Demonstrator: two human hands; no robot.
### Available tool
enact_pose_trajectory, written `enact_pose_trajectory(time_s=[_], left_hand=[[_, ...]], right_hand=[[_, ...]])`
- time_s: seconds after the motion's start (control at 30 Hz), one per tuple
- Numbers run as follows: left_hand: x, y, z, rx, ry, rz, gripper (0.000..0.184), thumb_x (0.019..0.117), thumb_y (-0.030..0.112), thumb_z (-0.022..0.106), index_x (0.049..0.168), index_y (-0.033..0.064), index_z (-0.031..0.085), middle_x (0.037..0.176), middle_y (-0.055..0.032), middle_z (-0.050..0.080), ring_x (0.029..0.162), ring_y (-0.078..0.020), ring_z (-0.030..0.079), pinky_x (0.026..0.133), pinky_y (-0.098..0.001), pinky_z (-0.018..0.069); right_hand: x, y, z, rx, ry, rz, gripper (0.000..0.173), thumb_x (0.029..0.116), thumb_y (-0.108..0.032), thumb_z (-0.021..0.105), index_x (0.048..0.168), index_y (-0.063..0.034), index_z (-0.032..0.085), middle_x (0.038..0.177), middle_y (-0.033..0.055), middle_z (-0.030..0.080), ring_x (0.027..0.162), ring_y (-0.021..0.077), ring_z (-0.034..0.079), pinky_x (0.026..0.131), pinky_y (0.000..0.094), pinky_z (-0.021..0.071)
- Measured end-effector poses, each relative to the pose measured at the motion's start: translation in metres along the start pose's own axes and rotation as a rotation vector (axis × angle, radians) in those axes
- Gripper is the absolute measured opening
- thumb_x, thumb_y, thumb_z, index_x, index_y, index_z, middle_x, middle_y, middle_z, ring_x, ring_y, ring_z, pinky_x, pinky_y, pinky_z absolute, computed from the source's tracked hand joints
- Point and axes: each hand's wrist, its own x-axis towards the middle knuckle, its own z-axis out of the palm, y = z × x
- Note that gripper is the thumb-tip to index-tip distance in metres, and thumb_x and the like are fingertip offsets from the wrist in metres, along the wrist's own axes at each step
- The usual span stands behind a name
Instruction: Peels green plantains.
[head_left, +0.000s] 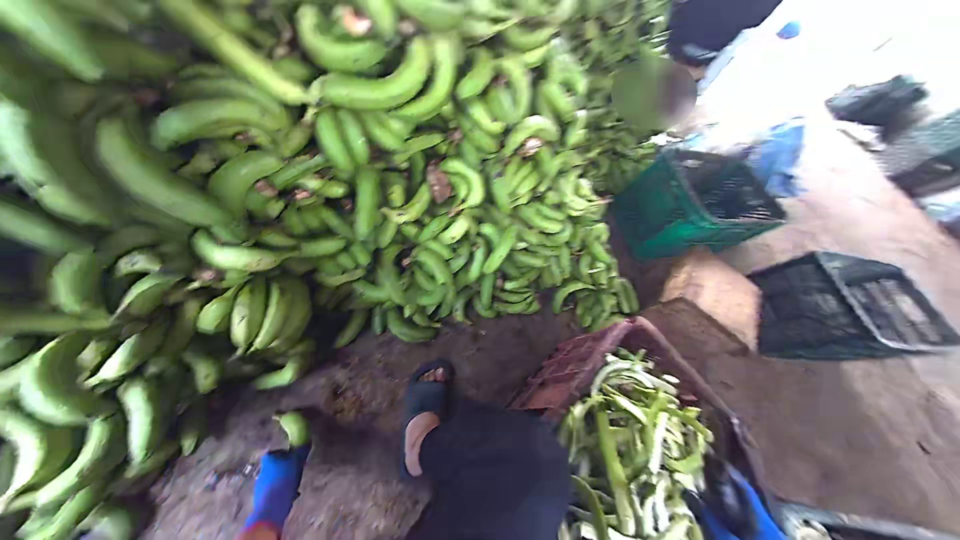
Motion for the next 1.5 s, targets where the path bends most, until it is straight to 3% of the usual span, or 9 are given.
enact_pose_trajectory(time_s=[0.3, 0.47, 0.63, 0.73, 0.97, 1.13, 1.23, 1.3, 1.5], left_hand=[[-0.255, 0.318, 0.044, 0.542, -0.587, 1.325, 0.057, 0.0949, 0.029, 0.071, 0.142, 0.0009, 0.053, 0.141, -0.0232, 0.056, 0.131, -0.0385, 0.055, 0.111, -0.0565, 0.0413], [-0.429, 0.374, 0.073, 0.708, -0.892, 1.929, 0.06, 0.0914, 0.022, 0.075, 0.145, 0.0059, 0.052, 0.143, -0.0246, 0.052, 0.128, -0.0392, 0.055, 0.105, -0.0544, 0.0456], [-0.471, 0.329, 0.134, -0.217, -1.414, 1.308, 0.085, 0.0923, 0.008, 0.067, 0.157, -0.0057, 0.015, 0.144, -0.02, 0.05, 0.116, -0.0117, 0.063, 0.096, -0.0254, 0.0533], [-0.475, 0.302, 0.157, -0.376, -1.252, 0.913, 0.065, 0.0972, 0.007, 0.064, 0.151, -0.0034, 0.03, 0.13, -0.0187, 0.058, 0.104, -0.0185, 0.068, 0.086, -0.0343, 0.0601], [-0.434, 0.317, 0.161, -0.24, -0.898, 1.385, 0.059, 0.0886, 0.016, 0.075, 0.138, -0.0056, 0.05, 0.124, -0.0134, 0.066, 0.112, -0.0071, 0.063, 0.099, -0.0236, 0.051], [-0.429, 0.324, 0.135, -0.384, -1.293, 1.28, 0.046, 0.0863, 0.003, 0.069, 0.13, 0.002, 0.053, 0.112, 0.0017, 0.069, 0.101, -0.0059, 0.068, 0.09, -0.0236, 0.0573], [-0.422, 0.335, 0.128, -0.301, -1.334, 1.149, 0.052, 0.0894, 0.011, 0.065, 0.139, 0.0103, 0.049, 0.111, 0.0057, 0.068, 0.095, -0.0027, 0.067, 0.083, -0.0208, 0.0572], [-0.414, 0.339, 0.133, -0.199, -1.295, 1.116, 0.063, 0.0986, 0.017, 0.057, 0.157, 0.0193, 0.033, 0.128, 0.0009, 0.063, 0.101, -0.0047, 0.065, 0.086, -0.0232, 0.0561], [-0.423, 0.331, 0.151, -0.244, -1.089, 1.082, 0.046, 0.1096, 0.027, 0.039, 0.155, 0.0215, 0.04, 0.137, -0.0025, 0.059, 0.106, -0.0064, 0.063, 0.089, -0.0255, 0.053]], right_hand=[[-0.008, -0.002, -0.003, 0.721, -0.097, -0.238, 0.073, 0.0814, -0.022, 0.073, 0.146, 0.0033, 0.048, 0.144, 0.0158, 0.057, 0.126, 0.0134, 0.06, 0.104, 0.0283, 0.0515], [-0.029, 0.003, -0.031, 1.082, 0.323, -0.128, 0.052, 0.0898, -0.007, 0.059, 0.137, 0.0109, 0.046, 0.115, 0.0072, 0.066, 0.098, 0.0015, 0.066, 0.087, 0.0212, 0.0564], [-0.024, 0.039, -0.045, 1.277, 0.626, -0.091, 0.051, 0.0947, -0.009, 0.056, 0.139, 0.0106, 0.041, 0.116, 0.0086, 0.065, 0.1, 0.007, 0.067, 0.089, 0.0279, 0.0591], [-0.03, 0.037, -0.048, 0.968, 0.477, -0.081, 0.061, 0.0899, -0.012, 0.064, 0.142, 0.0116, 0.043, 0.119, 0.0131, 0.064, 0.101, 0.0044, 0.066, 0.089, 0.0225, 0.0565], [-0.048, 0.032, -0.043, 0.654, 0.587, -0.103, 0.048, 0.093, -0.016, 0.062, 0.133, 0.0101, 0.056, 0.105, 0.0127, 0.071, 0.087, 0.0067, 0.07, 0.08, 0.0258, 0.0596], [-0.016, 0.061, -0.027, 0.335, -0.345, 0.273, 0.051, 0.1107, -0.043, 0.038, 0.144, -0.0066, 0.053, 0.113, 0.0228, 0.068, 0.094, 0.034, 0.069, 0.088, 0.0534, 0.0532], [-0.026, 0.06, -0.032, 0.553, -0.158, 0.061, 0.05, 0.1096, -0.042, 0.038, 0.147, -0.0112, 0.052, 0.107, 0.0102, 0.068, 0.081, 0.015, 0.065, 0.074, 0.0357, 0.056], [-0.033, 0.053, -0.029, 0.634, -0.042, -0.131, 0.05, 0.1052, -0.042, 0.049, 0.146, -0.0128, 0.055, 0.126, 0.0047, 0.067, 0.103, 0.0061, 0.066, 0.091, 0.0265, 0.0552], [-0.043, 0.045, -0.01, 0.269, 0.254, -0.504, 0.048, 0.0895, -0.033, 0.065, 0.132, -0.0112, 0.07, 0.122, 0.022, 0.068, 0.107, 0.0352, 0.068, 0.088, 0.0526, 0.0562]])
